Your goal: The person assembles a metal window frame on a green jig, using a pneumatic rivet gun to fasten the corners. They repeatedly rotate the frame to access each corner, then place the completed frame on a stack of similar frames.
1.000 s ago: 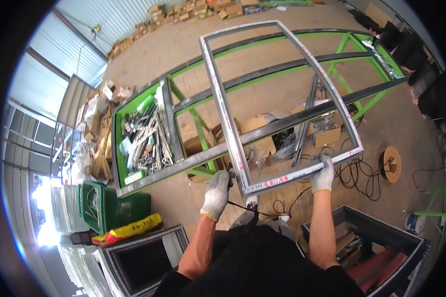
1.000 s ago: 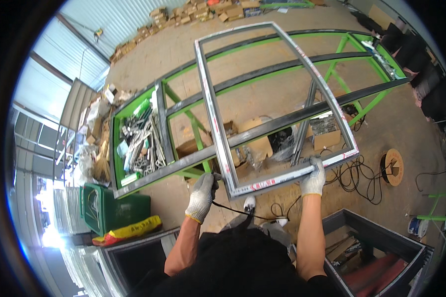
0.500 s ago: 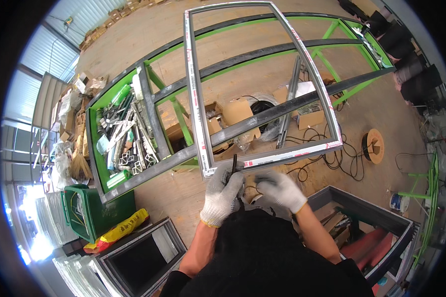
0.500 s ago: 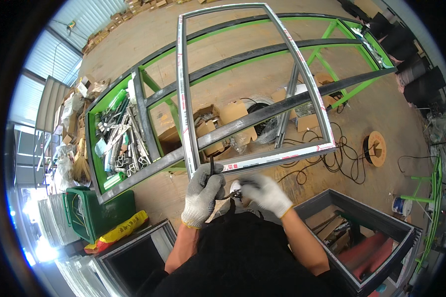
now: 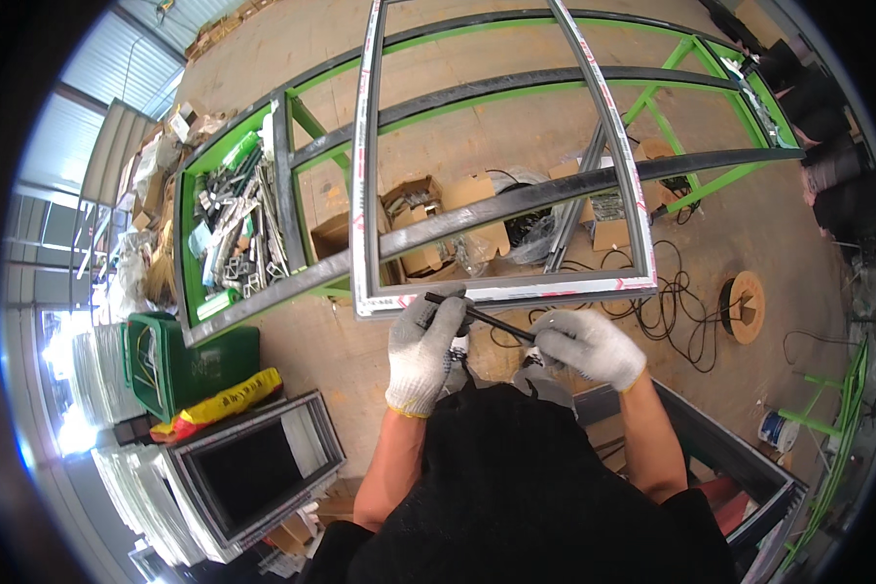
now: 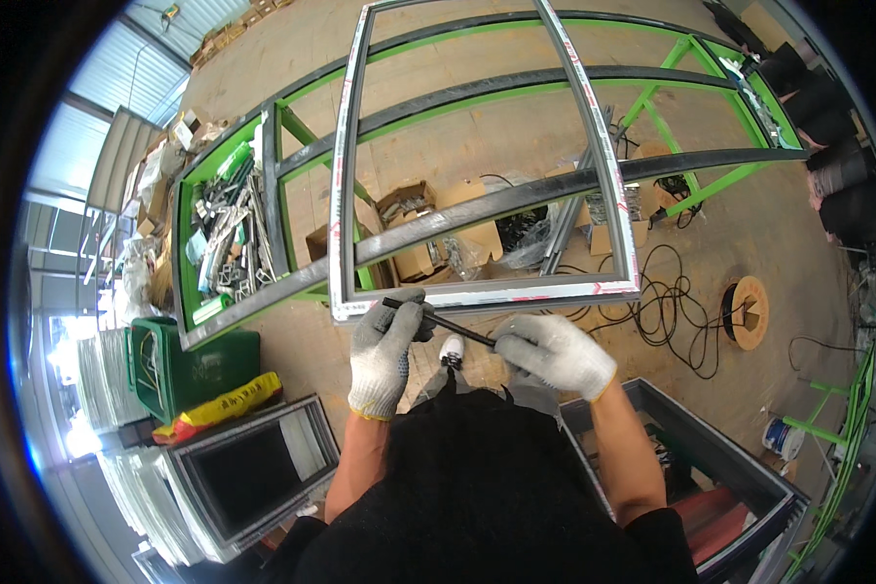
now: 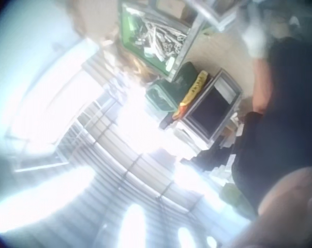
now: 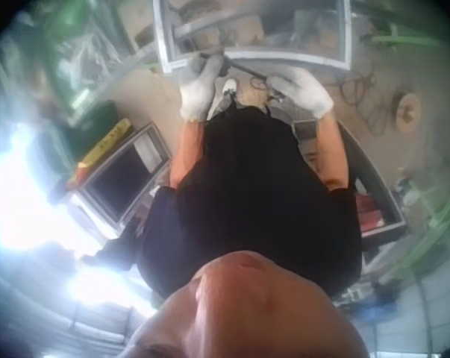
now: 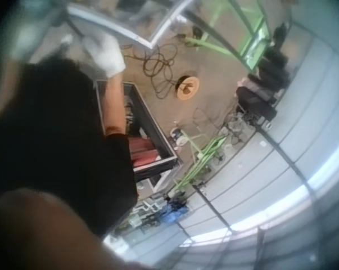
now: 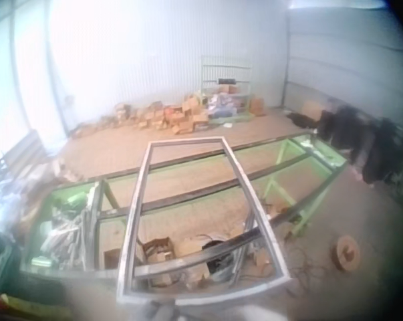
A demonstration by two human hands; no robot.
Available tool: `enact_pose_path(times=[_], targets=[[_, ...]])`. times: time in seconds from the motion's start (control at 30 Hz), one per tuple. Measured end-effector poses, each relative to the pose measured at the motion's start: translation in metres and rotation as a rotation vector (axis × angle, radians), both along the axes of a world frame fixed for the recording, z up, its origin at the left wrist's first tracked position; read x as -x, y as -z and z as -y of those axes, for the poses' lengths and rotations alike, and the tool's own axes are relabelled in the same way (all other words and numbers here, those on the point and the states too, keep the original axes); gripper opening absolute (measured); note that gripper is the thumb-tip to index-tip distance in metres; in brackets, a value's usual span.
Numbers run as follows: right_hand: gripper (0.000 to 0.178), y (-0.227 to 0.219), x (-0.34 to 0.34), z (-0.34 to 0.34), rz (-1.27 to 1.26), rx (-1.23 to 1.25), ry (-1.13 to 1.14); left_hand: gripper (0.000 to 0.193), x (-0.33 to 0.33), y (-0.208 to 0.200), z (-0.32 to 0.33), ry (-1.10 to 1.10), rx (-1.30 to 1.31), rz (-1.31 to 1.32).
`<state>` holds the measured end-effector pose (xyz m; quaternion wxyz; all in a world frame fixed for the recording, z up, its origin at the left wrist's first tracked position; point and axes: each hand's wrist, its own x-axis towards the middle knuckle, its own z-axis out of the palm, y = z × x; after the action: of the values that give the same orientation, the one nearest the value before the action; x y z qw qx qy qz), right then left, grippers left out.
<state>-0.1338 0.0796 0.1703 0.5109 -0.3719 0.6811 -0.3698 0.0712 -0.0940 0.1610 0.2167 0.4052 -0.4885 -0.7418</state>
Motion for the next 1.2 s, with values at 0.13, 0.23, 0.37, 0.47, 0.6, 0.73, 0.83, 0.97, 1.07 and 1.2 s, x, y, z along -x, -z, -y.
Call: enact_pose_path(times=[0.13, 0.23, 0.37, 0.47, 0.6, 0.73, 0.83, 0.97, 1.07, 1.2], targets=[[0.02, -0.005, 0.077, -0.054, -0.166, -0.012, -0.1, 0.032, 0.023, 0.016, -0.048, -0.186, -0.056, 0.065], [0.02, -0.019, 0.136, -0.098, -0.272, -0.153, -0.072, 0.029, 0.043, 0.034, -0.075, -0.308, -0.087, 0.143], [0.022, -0.035, 0.187, -0.132, -0.329, -0.31, 0.105, 0.024, 0.08, 0.059, -0.104, -0.456, -0.132, 0.141], [0.025, -0.036, 0.206, -0.141, -0.416, -0.268, 0.12, 0.021, 0.103, 0.076, -0.116, -0.509, -0.171, 0.042], [0.026, -0.025, 0.214, -0.146, -0.429, -0.188, 0.111, 0.025, 0.116, 0.095, -0.123, -0.59, -0.082, 0.17], [0.024, -0.011, 0.215, -0.147, -0.389, -0.158, 0.115, 0.03, 0.121, 0.106, -0.127, -0.702, -0.083, 0.193], [0.024, -0.005, 0.216, -0.148, -0.398, -0.145, 0.11, 0.029, 0.119, 0.11, -0.123, -0.673, -0.167, 0.125], [0.027, 0.001, 0.222, -0.145, -0.422, -0.201, 0.082, 0.027, 0.116, 0.116, -0.114, -0.617, -0.233, 0.036], [0.03, 0.012, 0.226, -0.143, -0.478, -0.182, 0.079, 0.024, 0.109, 0.119, -0.111, -0.596, -0.264, 0.008], [0.031, 0.031, 0.227, -0.138, -0.564, -0.115, 0.076, 0.025, 0.104, 0.121, -0.107, -0.566, -0.265, -0.016]])
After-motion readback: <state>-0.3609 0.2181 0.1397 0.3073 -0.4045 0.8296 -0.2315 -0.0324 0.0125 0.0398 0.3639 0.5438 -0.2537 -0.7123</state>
